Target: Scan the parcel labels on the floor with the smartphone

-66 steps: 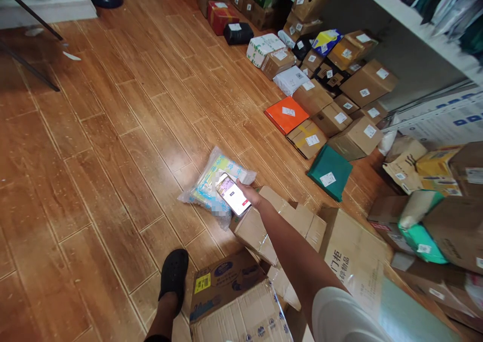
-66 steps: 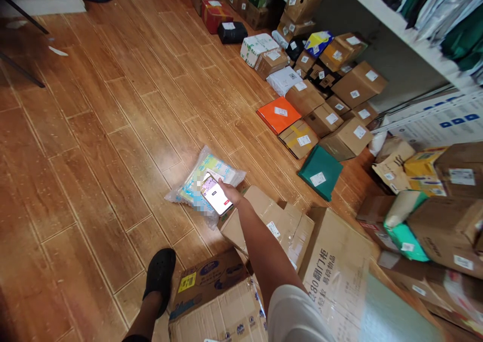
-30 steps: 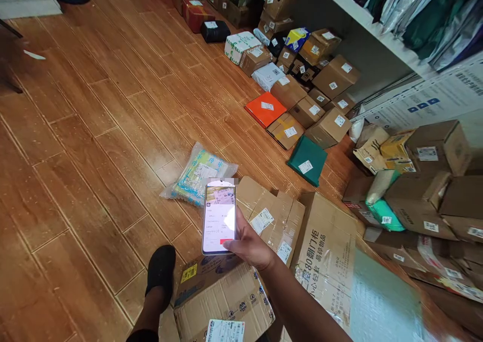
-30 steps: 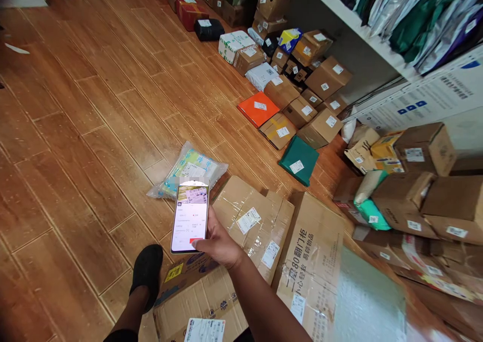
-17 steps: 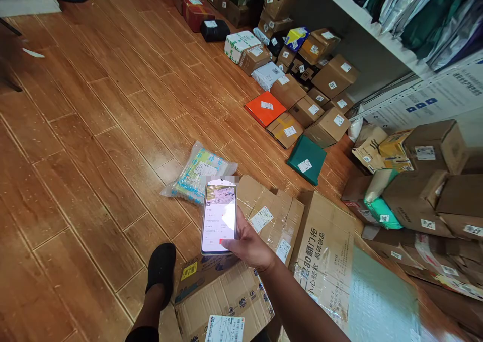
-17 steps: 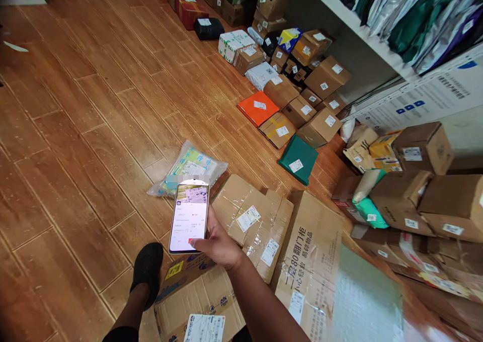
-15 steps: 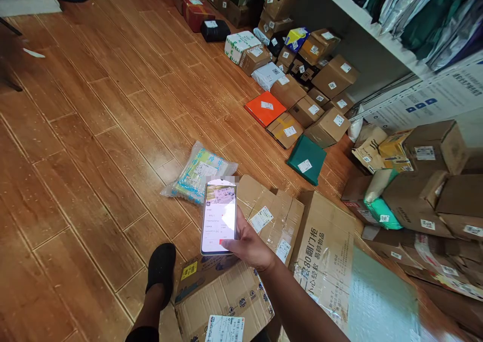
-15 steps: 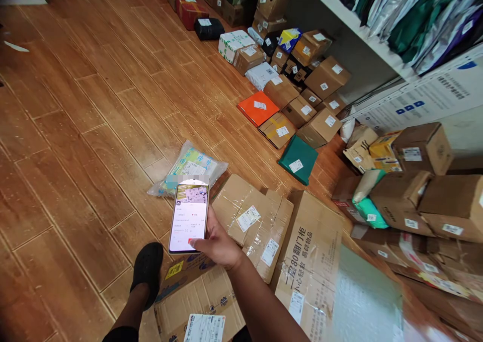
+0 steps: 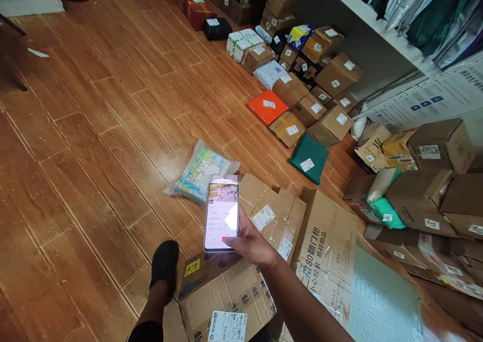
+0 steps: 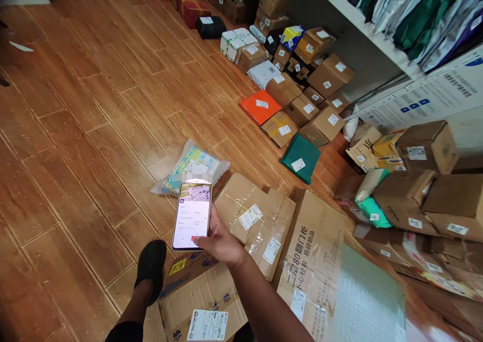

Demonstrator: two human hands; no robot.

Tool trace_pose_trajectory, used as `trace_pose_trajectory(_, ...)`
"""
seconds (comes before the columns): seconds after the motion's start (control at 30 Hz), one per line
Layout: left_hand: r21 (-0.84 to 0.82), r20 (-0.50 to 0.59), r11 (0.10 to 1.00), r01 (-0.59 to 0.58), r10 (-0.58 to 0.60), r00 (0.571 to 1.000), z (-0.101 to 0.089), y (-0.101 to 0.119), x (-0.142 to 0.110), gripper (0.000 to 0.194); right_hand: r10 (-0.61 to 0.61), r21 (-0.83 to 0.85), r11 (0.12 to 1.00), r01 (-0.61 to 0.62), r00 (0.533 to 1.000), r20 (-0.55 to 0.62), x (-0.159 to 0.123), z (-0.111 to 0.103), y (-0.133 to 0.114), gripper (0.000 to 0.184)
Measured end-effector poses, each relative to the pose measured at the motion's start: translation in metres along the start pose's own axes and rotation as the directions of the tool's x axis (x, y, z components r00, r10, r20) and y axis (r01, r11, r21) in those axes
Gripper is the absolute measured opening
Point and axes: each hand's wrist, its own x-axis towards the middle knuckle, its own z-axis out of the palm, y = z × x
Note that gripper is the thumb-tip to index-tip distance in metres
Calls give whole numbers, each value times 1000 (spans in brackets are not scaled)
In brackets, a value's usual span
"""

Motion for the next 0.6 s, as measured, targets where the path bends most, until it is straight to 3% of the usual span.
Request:
trace_pose_trajectory(0.27,23,-43,1000,9,-8,999,-3,7,-4,51,3,10,1000,-3,1000,-9,1,4,-3,79)
trace_pose_trajectory(0.6,-12,20,999,46,-46,999,-16,10,2,46,6,-8,1000,-6,1000,-22,1,1,1,79)
